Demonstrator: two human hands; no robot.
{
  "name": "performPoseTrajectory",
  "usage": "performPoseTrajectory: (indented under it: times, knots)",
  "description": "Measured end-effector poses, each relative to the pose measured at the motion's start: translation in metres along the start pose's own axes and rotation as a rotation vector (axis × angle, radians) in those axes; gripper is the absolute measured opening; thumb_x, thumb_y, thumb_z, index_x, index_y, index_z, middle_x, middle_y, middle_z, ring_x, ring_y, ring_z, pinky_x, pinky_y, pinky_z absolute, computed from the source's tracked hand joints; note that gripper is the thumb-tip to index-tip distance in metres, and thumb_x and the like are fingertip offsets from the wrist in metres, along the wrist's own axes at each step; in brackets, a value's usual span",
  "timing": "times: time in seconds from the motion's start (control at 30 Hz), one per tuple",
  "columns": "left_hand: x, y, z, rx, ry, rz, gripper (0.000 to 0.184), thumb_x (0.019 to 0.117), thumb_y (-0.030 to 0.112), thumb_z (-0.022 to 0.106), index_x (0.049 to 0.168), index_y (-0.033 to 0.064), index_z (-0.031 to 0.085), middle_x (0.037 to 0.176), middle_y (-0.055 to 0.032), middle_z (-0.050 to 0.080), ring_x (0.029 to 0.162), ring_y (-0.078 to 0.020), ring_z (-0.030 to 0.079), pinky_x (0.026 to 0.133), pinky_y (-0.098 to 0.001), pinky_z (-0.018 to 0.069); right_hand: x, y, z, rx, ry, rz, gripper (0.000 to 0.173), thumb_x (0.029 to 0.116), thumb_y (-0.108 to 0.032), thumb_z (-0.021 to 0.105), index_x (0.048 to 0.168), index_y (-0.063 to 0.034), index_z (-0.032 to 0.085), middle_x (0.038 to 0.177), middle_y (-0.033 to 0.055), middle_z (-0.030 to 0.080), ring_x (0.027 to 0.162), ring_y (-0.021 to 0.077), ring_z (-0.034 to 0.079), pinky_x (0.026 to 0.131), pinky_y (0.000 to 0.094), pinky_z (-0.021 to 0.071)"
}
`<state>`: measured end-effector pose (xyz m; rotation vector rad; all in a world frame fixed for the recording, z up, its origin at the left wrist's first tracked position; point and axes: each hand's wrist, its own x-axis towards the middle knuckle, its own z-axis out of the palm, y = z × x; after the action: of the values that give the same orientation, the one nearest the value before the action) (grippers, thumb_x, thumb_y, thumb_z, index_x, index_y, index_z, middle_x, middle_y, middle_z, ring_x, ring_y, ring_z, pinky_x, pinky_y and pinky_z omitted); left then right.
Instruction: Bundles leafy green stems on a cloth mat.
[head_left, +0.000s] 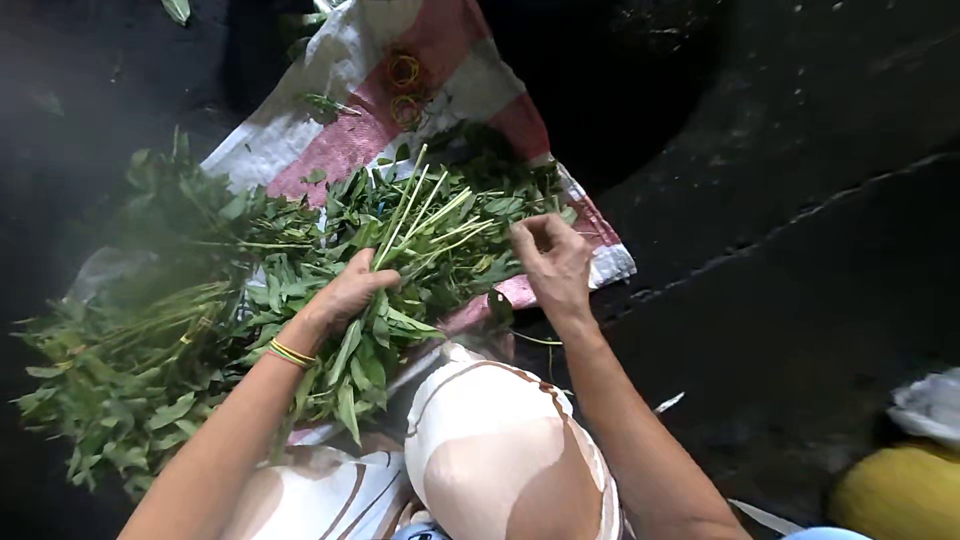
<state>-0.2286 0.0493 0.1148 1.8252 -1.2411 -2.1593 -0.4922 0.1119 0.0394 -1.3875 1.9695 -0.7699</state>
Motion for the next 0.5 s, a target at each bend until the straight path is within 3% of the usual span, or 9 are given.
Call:
performPoseTrajectory:
  times: [0.07, 0.17, 0.23, 0.3, 0.37, 0.43, 0.5]
  knots:
    - [0.003, -0.003, 0.0, 0.122, 0.014, 0.048, 0.038, 0.0931, 0.009, 0.065, 0.129, 0.0051, 0.053, 0.1, -0.0072, 0.066, 0.082, -0.0114, 0.065, 0.072, -0.0299, 0.0562, -0.01, -0.021, 0.01, 0.14, -0.015, -0.061, 0.029, 0.1015, -0.026, 0.062, 0.11, 0.0006, 0.069, 0.092, 0.0133, 0.069, 0.074, 0.0197, 0.066, 0.069, 0.0395, 0.058]
    - [0.006, -0.009, 0.005, 0.378, 0.069, 0.15, 0.042, 0.0945, 0.019, 0.066, 0.13, -0.002, 0.056, 0.111, -0.019, 0.066, 0.1, -0.0257, 0.066, 0.087, -0.0485, 0.0541, -0.01, -0.043, 0.022, 0.3, -0.167, -0.029, 0.032, 0.0982, -0.031, 0.068, 0.114, -0.0037, 0.07, 0.075, 0.0027, 0.064, 0.059, 0.0083, 0.056, 0.056, 0.028, 0.0501]
    - [0.008, -0.015, 0.01, 0.473, 0.097, 0.266, 0.045, 0.0915, 0.019, 0.067, 0.131, 0.0001, 0.058, 0.112, -0.017, 0.068, 0.103, -0.0244, 0.067, 0.09, -0.0481, 0.0545, -0.004, -0.05, 0.028, 0.431, -0.317, 0.079, 0.034, 0.0961, -0.03, 0.072, 0.117, -0.0036, 0.068, 0.072, 0.0018, 0.065, 0.056, 0.0075, 0.055, 0.053, 0.0273, 0.0487]
    - [0.008, -0.017, 0.012, 0.484, 0.092, 0.336, 0.061, 0.0903, 0.016, 0.067, 0.146, 0.0017, 0.047, 0.118, -0.0167, 0.068, 0.11, -0.0234, 0.067, 0.095, -0.0476, 0.0537, 0.0, -0.049, 0.034, 0.527, -0.381, 0.123, 0.02, 0.0966, -0.021, 0.071, 0.107, -0.0043, 0.069, 0.067, 0.0009, 0.064, 0.051, 0.0058, 0.052, 0.048, 0.0238, 0.0442]
    - [0.006, -0.018, 0.012, 0.453, 0.082, 0.353, 0.061, 0.0887, 0.014, 0.068, 0.145, 0.0032, 0.048, 0.118, -0.0137, 0.069, 0.109, -0.0187, 0.067, 0.094, -0.0431, 0.0543, 0.002, -0.046, 0.032, 0.531, -0.395, 0.132, 0.013, 0.1003, -0.017, 0.065, 0.103, -0.0054, 0.07, 0.072, 0.0014, 0.067, 0.052, 0.0049, 0.055, 0.049, 0.0218, 0.0476]
    - [0.0, -0.011, 0.007, 0.38, 0.028, 0.263, 0.051, 0.0921, 0.014, 0.066, 0.141, 0.004, 0.052, 0.121, -0.0113, 0.067, 0.11, -0.0142, 0.064, 0.096, -0.0376, 0.0527, 0.005, -0.035, 0.027, 0.401, -0.315, 0.072, 0.018, 0.1029, -0.021, 0.061, 0.104, -0.0061, 0.071, 0.075, 0.0035, 0.066, 0.054, 0.0082, 0.056, 0.051, 0.0264, 0.05]
    - [-0.002, -0.007, 0.002, 0.291, -0.02, 0.188, 0.036, 0.0923, 0.011, 0.067, 0.126, 0.0008, 0.06, 0.105, -0.01, 0.067, 0.092, -0.0126, 0.065, 0.082, -0.0335, 0.0543, 0.013, -0.01, 0.02, 0.147, -0.157, -0.026, 0.024, 0.1049, -0.024, 0.057, 0.107, -0.0034, 0.07, 0.08, 0.0122, 0.067, 0.06, 0.0209, 0.061, 0.057, 0.0415, 0.0533]
